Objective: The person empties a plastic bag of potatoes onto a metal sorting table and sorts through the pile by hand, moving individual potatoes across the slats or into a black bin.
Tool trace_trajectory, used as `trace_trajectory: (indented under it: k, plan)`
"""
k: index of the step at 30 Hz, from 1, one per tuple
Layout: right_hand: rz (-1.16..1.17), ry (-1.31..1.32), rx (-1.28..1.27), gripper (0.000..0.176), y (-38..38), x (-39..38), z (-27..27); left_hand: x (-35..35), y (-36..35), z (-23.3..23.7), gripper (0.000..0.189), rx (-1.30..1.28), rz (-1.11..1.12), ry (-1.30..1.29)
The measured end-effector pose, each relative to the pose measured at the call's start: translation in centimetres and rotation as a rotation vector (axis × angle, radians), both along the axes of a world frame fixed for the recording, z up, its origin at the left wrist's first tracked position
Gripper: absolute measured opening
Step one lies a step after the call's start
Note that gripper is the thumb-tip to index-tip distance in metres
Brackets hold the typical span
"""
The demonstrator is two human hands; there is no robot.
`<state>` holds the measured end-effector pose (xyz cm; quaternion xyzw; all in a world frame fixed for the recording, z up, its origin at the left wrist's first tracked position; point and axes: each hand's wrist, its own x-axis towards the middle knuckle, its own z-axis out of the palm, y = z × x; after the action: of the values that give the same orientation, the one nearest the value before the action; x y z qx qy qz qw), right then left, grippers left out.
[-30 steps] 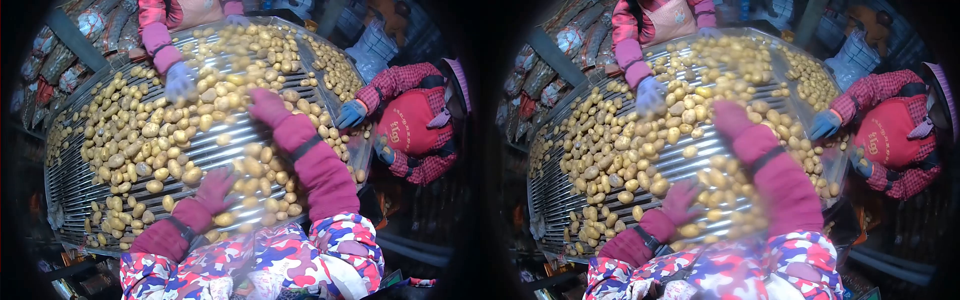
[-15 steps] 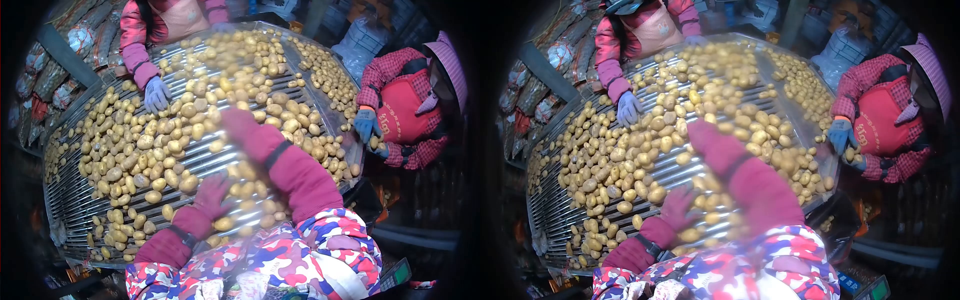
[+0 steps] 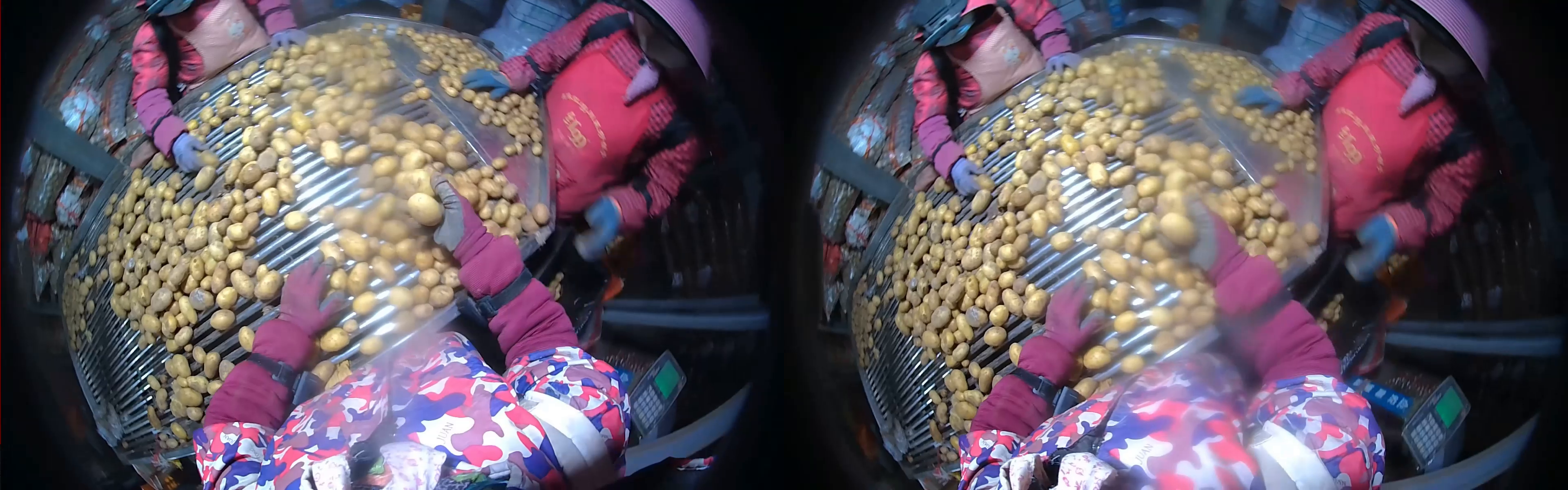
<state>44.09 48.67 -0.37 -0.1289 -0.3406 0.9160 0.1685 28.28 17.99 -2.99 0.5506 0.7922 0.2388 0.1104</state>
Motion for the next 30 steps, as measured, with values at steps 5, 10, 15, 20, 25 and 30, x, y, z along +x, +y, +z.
trace_trajectory:
  k: [5, 10, 15, 20, 25, 30]
  plan:
    - [-0.232, -0.061, 0.377, 0.053, -2.8, 6.2, 2.1, 0.2, -0.5, -0.5, 0.067, 0.003, -0.007, 0.055]
    - [-0.312, -0.025, -0.272, 0.065, -2.4, 11.6, 2.6, 0.1, -0.4, -1.3, 0.065, 0.057, -0.041, 0.054]
    - [-0.486, -0.033, -0.238, 0.052, -3.2, 18.4, 2.0, -0.3, -0.5, -2.1, 0.067, 0.051, -0.085, 0.098]
    - [-0.634, -0.120, -0.197, 0.047, -5.0, 26.1, -3.1, -0.9, -0.9, -3.3, 0.065, 0.046, -0.090, 0.117]
    - [-0.950, -0.278, -0.284, 0.036, -3.7, 32.4, -7.5, -2.0, -1.6, -4.3, 0.077, -0.060, -0.083, 0.123]
    - [-1.518, -0.059, 0.021, 0.038, 13.6, 44.2, -6.8, -1.7, -1.8, -4.2, 0.077, -0.066, -0.060, 0.122]
